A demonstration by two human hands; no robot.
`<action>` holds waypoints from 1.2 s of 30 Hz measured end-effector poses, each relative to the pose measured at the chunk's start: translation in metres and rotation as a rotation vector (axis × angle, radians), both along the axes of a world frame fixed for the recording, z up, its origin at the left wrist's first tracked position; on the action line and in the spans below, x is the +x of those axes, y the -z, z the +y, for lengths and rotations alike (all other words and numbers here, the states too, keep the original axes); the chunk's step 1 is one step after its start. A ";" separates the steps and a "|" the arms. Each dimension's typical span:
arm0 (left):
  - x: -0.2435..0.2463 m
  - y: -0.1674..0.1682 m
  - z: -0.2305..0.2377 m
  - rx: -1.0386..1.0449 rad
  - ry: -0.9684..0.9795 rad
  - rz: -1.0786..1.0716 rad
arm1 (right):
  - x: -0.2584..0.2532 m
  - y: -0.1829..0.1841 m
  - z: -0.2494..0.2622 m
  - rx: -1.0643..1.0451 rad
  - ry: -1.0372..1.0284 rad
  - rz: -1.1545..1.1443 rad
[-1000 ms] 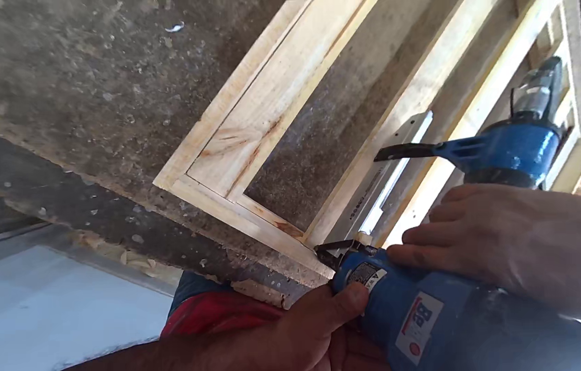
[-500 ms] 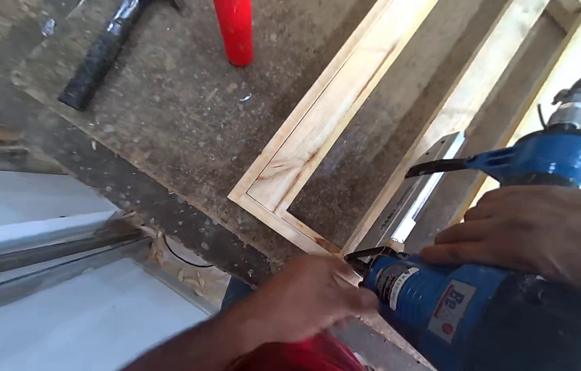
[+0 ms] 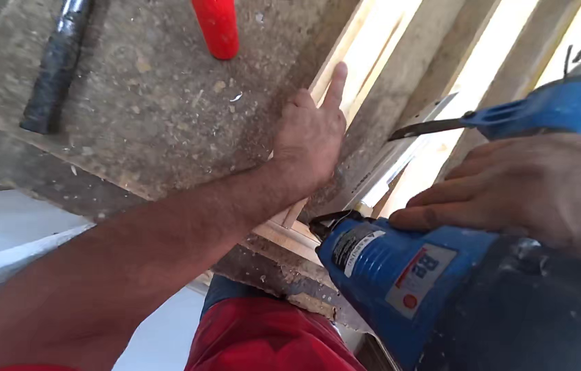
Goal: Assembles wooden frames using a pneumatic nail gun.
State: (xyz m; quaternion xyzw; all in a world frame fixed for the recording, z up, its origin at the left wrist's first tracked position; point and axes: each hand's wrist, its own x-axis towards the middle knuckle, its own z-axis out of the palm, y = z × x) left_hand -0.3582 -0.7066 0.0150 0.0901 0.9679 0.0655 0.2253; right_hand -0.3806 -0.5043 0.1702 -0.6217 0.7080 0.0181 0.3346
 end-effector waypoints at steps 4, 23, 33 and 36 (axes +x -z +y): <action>-0.001 0.000 0.002 -0.035 0.049 -0.033 | 0.000 0.005 -0.012 0.021 -0.023 -0.022; 0.193 -0.033 -0.050 2.491 -1.022 -1.499 | -0.023 0.006 -0.078 0.089 -0.036 -0.154; 0.191 -0.033 -0.050 2.519 -1.168 -1.499 | -0.028 0.015 -0.081 0.199 -0.066 -0.155; 0.190 -0.038 -0.052 2.506 -1.236 -1.496 | -0.027 0.014 -0.086 0.223 -0.083 -0.144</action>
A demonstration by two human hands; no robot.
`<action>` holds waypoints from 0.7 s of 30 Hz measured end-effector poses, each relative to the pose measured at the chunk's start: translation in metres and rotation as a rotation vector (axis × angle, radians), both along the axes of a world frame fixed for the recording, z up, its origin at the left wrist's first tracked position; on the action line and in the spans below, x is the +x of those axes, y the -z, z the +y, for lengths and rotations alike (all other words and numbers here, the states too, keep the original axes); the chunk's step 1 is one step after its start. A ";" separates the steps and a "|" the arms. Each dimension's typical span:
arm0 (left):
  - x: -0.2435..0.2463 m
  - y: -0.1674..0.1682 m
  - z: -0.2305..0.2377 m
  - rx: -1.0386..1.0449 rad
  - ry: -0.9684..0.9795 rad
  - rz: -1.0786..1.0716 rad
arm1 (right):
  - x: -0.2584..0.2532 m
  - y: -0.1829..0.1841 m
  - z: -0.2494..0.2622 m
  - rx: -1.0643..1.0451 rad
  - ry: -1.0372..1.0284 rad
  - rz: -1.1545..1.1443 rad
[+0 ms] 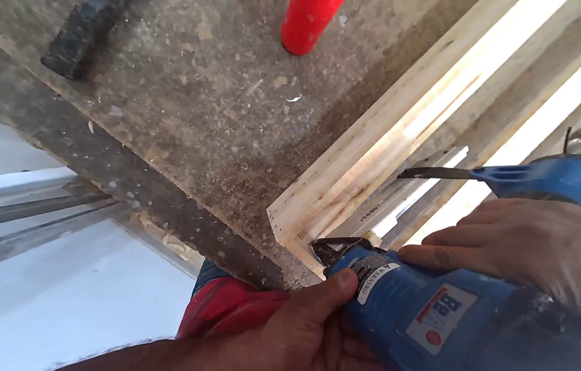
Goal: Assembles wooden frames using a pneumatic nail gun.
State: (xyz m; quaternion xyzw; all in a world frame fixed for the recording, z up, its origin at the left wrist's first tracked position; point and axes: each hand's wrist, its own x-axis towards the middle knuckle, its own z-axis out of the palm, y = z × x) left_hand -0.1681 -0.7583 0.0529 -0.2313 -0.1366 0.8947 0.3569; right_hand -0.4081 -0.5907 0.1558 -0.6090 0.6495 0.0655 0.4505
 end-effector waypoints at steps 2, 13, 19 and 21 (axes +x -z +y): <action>-0.001 -0.002 -0.003 -0.039 0.005 0.018 | -0.002 -0.004 -0.006 0.021 -0.029 -0.014; 0.000 0.006 -0.011 -0.032 -0.003 0.077 | -0.002 -0.003 -0.015 0.004 -0.045 0.007; -0.003 0.000 -0.015 -0.049 0.022 0.054 | -0.003 -0.005 -0.014 0.031 -0.021 -0.008; -0.004 -0.004 -0.016 -0.066 0.023 0.068 | -0.005 -0.007 -0.014 0.024 -0.002 -0.034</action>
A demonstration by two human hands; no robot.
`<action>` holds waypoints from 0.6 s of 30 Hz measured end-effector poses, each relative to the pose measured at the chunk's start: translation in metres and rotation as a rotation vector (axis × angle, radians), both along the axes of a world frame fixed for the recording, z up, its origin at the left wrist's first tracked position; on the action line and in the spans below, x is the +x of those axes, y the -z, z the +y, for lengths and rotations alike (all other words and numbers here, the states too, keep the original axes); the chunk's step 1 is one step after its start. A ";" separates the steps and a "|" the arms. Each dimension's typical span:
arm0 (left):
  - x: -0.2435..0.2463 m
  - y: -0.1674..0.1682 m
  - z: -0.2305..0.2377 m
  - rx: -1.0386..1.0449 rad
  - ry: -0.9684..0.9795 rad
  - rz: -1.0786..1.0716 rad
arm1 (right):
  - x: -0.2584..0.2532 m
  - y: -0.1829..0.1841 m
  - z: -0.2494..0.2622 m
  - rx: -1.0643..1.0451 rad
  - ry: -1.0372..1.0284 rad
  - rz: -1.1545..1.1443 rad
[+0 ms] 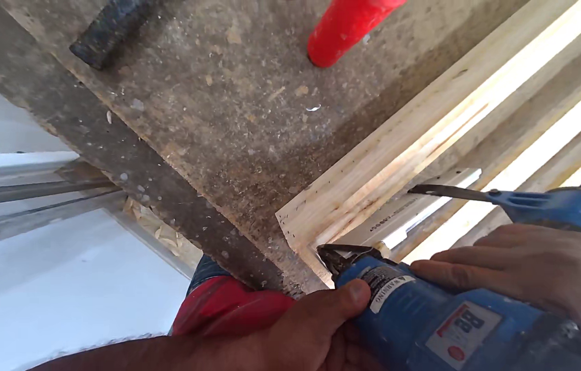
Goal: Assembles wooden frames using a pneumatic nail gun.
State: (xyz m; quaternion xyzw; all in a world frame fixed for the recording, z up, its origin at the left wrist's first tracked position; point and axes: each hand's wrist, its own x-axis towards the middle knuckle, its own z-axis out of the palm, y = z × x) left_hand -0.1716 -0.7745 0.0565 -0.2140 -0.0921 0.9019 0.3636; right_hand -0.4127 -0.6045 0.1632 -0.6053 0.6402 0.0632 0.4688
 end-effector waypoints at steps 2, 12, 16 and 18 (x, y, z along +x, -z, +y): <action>0.000 -0.002 -0.002 -0.001 -0.019 0.000 | -0.002 -0.001 -0.001 -0.014 0.016 -0.011; 0.003 0.003 -0.010 -0.032 -0.033 0.008 | 0.003 -0.001 -0.023 0.077 -0.010 0.017; 0.008 0.009 -0.009 -0.058 -0.052 0.058 | 0.009 -0.007 -0.036 0.144 -0.005 0.071; 0.011 0.006 -0.006 -0.102 -0.038 0.122 | 0.020 -0.011 -0.017 0.025 0.035 0.113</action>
